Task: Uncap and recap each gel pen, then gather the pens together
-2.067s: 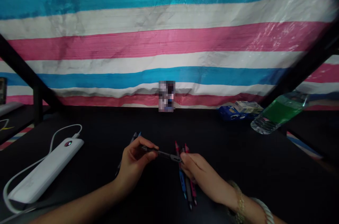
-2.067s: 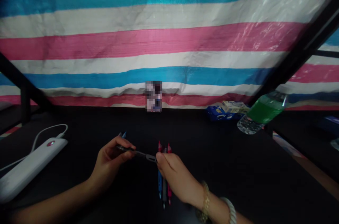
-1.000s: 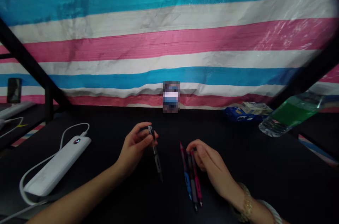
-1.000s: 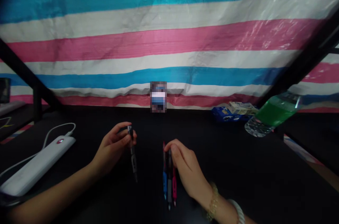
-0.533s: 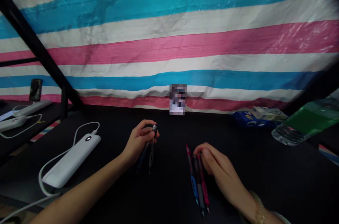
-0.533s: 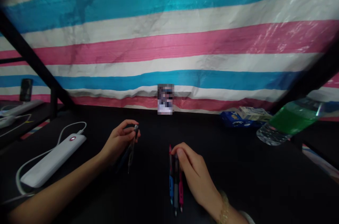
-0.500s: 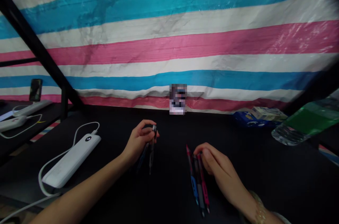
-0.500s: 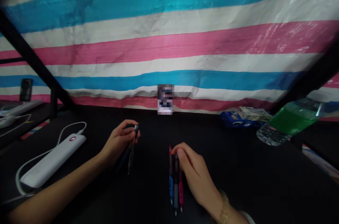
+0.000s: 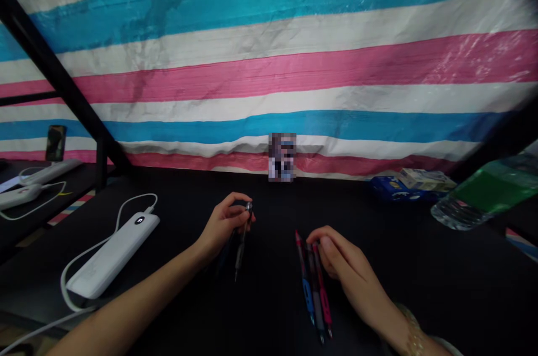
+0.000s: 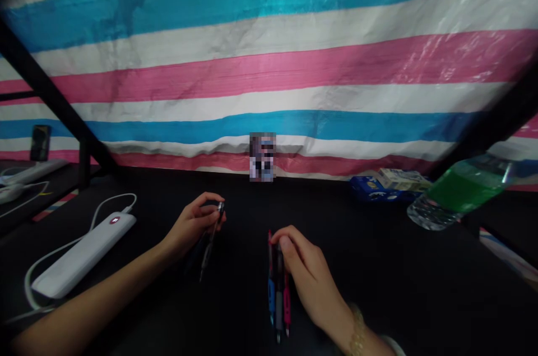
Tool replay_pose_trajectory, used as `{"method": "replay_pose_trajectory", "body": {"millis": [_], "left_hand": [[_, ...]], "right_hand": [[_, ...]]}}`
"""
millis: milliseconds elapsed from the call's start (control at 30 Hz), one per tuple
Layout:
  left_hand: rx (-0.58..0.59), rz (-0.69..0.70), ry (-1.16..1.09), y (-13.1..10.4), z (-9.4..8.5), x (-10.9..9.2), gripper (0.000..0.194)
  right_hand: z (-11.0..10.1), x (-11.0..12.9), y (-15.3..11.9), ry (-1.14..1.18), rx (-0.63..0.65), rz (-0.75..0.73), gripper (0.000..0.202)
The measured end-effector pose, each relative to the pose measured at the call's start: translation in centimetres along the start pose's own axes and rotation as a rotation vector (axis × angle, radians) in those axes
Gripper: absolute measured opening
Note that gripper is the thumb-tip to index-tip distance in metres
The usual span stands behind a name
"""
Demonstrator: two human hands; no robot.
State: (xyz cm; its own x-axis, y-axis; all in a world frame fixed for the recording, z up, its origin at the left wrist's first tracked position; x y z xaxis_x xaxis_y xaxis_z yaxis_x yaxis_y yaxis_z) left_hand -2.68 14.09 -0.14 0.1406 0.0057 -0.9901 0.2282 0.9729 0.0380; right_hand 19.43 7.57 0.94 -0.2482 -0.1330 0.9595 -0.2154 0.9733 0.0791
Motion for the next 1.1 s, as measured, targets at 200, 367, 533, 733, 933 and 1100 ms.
{"method": "replay_pose_trajectory", "body": {"millis": [200,367,533,733,933,1100], "left_hand": [[-0.015,0.008,0.044,0.0,0.0,-0.4,0.034],[-0.074,0.126,0.396,0.0,-0.6,-1.6,0.037],[-0.118,0.235,0.688,0.2,-1.0,-2.3,0.029],[-0.128,0.330,0.958,0.2,-0.9,-2.6,0.032],[-0.111,0.352,1.091,-0.3,0.0,-2.3,0.043],[0.301,0.506,1.189,-3.7,6.9,-1.9,0.057]], "right_hand": [[0.0,0.0,-0.1,0.007,0.003,0.008,0.034],[0.1,0.0,0.0,0.023,0.010,0.014,0.035],[0.0,0.0,0.1,0.044,0.003,0.018,0.035],[0.0,0.1,0.2,0.085,-0.002,0.008,0.036],[-0.2,0.2,0.2,0.102,-0.019,0.009,0.035],[-1.1,0.5,0.3,0.115,-0.092,-0.021,0.034]]}}
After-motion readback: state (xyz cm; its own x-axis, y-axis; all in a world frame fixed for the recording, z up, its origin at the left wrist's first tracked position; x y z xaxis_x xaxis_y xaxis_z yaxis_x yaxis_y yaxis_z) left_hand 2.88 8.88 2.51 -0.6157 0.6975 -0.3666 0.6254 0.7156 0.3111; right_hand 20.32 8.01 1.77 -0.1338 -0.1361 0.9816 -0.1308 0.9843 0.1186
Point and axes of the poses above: each hand's wrist, its own y-axis towards the middle knuckle, its own z-axis out of the palm, x = y × z, the point moved 9 cm from there along y, towards the middle knuckle, and after that the axes turned 1 degree about y, right-handed, at the moved point
